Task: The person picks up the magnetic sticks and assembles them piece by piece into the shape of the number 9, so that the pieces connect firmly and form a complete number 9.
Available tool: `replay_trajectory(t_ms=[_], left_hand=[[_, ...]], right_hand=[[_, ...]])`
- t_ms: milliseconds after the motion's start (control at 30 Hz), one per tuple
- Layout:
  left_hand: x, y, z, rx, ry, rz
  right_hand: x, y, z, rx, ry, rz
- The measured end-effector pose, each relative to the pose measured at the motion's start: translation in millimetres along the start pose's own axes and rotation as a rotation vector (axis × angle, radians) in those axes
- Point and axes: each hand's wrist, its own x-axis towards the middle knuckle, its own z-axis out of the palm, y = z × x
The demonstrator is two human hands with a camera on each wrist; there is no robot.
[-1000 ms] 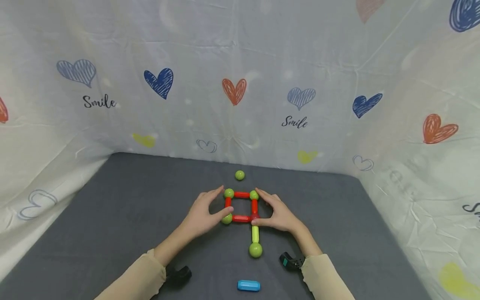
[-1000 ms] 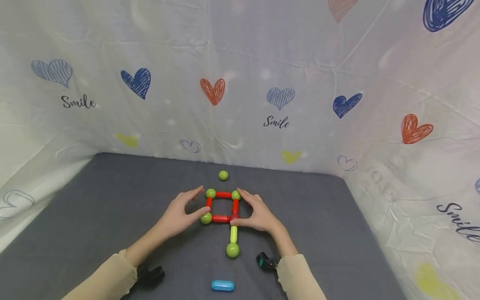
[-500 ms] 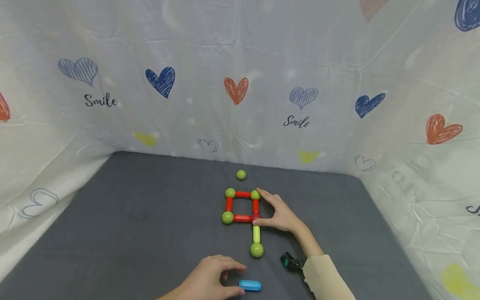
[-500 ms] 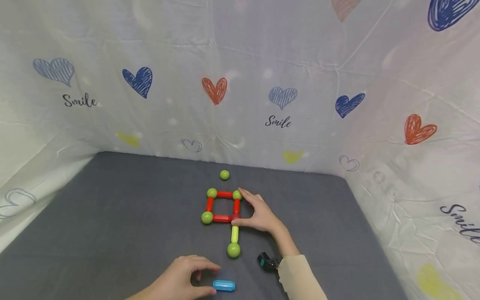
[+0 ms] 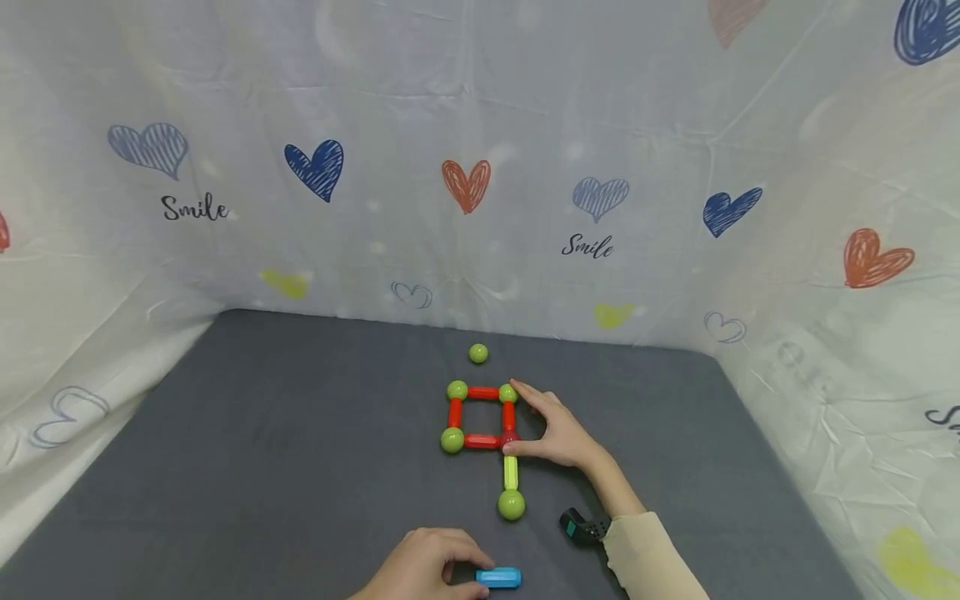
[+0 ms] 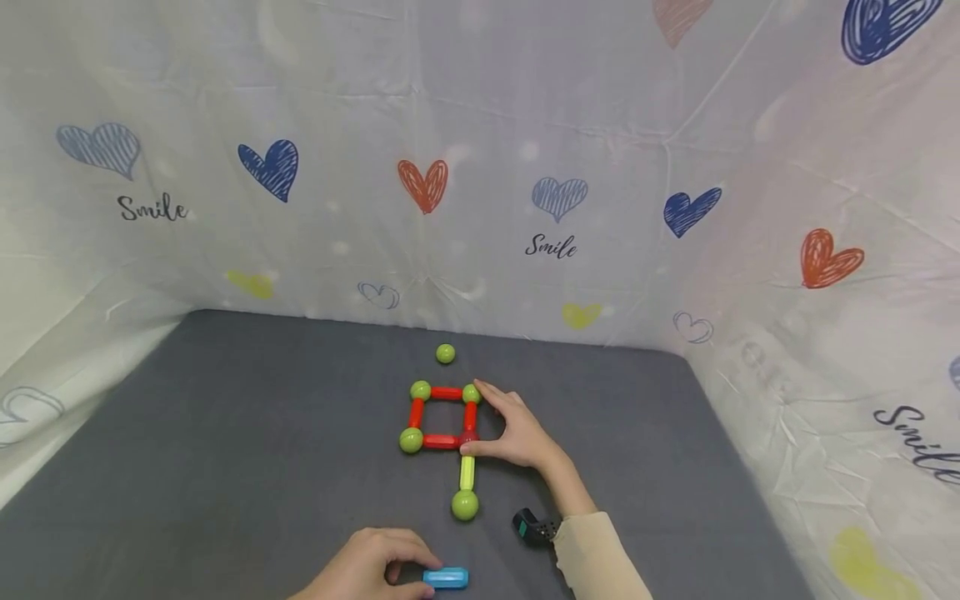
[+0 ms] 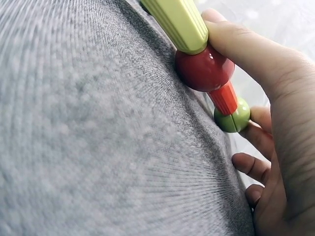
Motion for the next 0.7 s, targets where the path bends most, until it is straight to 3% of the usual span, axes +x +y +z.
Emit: replay_trajectory(t_ms=[200,367,533,700], left_hand=[[-0.8,3.5,1.0,0.015,0.015,0.032],[-0.6,8.7,-6.1,0.014,0.047,0.066],[0.6,14.3,-21.0,0.08,0.178,0.096],[4.3,10.4,-37.5,0.17,0.293,0.066]], right_hand=[[0.0,0.4,0.3,0.001,0.007,0.0],[-0.1,0.1,-1.0,0.0,0.007,0.0],[-0.4,0.5,-0.8,-0.008,0.009,0.005],[-1.0,0.3,0.2,-0.01,0.007,-0.002]])
